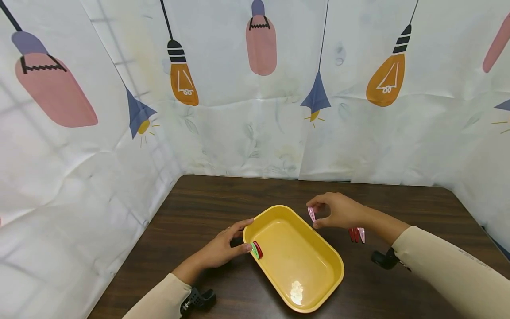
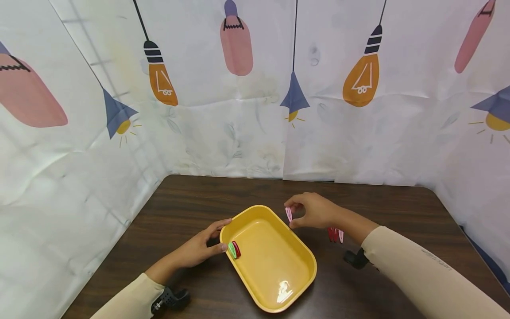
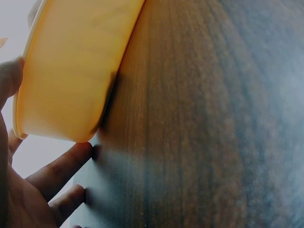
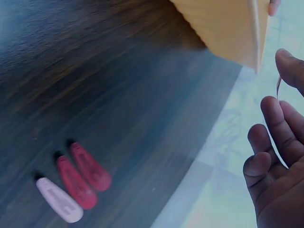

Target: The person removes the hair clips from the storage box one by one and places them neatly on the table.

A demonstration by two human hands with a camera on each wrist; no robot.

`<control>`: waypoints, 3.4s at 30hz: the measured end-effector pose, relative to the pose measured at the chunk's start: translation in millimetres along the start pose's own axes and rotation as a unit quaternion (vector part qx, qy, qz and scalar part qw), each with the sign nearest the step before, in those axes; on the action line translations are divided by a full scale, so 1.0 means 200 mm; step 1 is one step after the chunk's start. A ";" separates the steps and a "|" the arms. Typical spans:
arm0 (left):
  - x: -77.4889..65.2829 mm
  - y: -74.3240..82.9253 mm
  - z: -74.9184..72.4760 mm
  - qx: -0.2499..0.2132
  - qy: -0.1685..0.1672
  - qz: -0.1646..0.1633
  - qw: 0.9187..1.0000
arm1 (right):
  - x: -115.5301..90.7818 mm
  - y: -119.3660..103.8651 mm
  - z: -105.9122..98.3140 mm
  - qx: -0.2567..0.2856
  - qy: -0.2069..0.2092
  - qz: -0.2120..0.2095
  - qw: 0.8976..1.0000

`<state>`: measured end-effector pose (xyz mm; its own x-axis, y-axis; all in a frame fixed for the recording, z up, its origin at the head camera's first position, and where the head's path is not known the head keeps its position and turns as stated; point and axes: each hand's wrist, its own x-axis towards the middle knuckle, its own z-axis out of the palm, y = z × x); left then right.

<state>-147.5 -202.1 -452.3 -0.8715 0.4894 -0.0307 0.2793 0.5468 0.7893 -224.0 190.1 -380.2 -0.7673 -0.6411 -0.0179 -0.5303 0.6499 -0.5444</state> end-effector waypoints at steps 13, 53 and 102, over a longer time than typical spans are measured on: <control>0.00 0.00 0.00 0.003 0.002 -0.003 1.000 | -0.15 0.15 0.01 -0.010 0.027 0.039 0.999; 0.00 -0.01 0.00 0.015 0.003 -0.007 1.000 | -0.54 0.49 0.04 -0.014 0.091 0.107 0.990; 0.01 -0.01 -0.01 0.020 0.003 0.001 1.000 | -0.48 0.43 -0.06 -0.040 0.066 0.090 0.993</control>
<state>-150.2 -204.2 -453.5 -0.8735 0.4862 -0.0249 0.2971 0.5730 0.7638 -200.4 312.8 -414.4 -0.8900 -0.4560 0.0043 -0.4036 0.7832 -0.4731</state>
